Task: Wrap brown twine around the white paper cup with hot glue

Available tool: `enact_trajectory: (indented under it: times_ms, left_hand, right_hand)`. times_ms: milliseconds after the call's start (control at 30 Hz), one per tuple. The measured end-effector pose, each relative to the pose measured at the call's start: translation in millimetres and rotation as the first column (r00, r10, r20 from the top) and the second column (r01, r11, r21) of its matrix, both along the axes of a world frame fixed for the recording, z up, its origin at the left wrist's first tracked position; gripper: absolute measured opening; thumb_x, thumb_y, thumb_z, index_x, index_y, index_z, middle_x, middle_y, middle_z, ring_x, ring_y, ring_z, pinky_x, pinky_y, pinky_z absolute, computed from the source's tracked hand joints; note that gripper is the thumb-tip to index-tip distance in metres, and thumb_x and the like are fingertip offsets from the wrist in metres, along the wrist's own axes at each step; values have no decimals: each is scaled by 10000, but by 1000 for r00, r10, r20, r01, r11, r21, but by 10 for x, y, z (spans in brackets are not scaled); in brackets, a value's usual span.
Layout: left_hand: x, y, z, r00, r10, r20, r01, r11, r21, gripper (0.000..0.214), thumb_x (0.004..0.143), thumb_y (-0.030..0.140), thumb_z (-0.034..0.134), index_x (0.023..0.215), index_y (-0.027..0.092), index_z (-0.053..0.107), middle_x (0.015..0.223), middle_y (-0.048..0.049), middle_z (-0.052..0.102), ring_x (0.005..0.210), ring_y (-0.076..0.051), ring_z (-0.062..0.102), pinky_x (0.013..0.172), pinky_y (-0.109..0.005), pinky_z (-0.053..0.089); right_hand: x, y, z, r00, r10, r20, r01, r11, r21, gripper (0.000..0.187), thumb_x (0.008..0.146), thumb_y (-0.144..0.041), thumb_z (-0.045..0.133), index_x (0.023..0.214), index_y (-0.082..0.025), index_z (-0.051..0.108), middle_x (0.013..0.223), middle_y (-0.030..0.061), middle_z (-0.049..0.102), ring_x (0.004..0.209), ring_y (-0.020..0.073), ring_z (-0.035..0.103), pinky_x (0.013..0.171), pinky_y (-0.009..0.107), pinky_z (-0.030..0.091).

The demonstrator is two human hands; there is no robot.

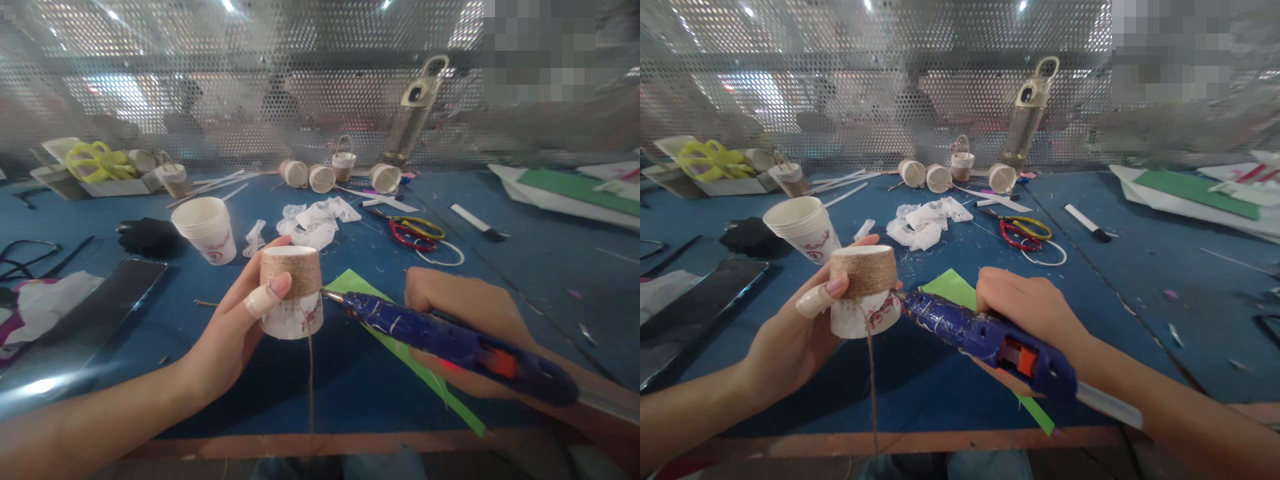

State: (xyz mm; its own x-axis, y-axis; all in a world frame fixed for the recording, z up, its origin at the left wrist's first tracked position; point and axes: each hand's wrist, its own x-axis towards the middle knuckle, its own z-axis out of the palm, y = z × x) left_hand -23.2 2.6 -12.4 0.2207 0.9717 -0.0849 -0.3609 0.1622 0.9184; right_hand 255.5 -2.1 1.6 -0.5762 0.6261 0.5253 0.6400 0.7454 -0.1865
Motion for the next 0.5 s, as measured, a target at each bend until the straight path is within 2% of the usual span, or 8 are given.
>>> enact_trajectory:
  times_ms: [133,267,500]
  left_hand:
    - [28,13,8,1000,-6,8,6,1000,-7,520,890,459,736,1396,363,663,1303,-10,720,1136,-267,660,894,-332,556]
    - [43,28,20,1000,-1,6,1,1000,-2,512,890,481,727,1378,334,677,1215,-40,741,1087,-277,675,899,-368,556]
    - [0,18,-6,1000,-29,6,29,1000,11,408,935,445,689,1335,366,694,1238,-13,733,1083,-256,669,848,-337,568]
  right_hand:
    - [-4,15,-18,1000,5,4,-5,1000,-3,223,853,-224,567,777,-278,365,704,-68,436,533,125,431,507,273,290]
    - [-3,5,-27,1000,6,-23,-6,1000,-3,205,850,-246,564,784,-275,373,723,-65,441,544,122,425,511,276,275]
    - [-47,-70,-2,999,-42,-17,42,999,-25,193,891,-244,509,774,-278,360,722,-64,440,545,132,414,533,297,278]
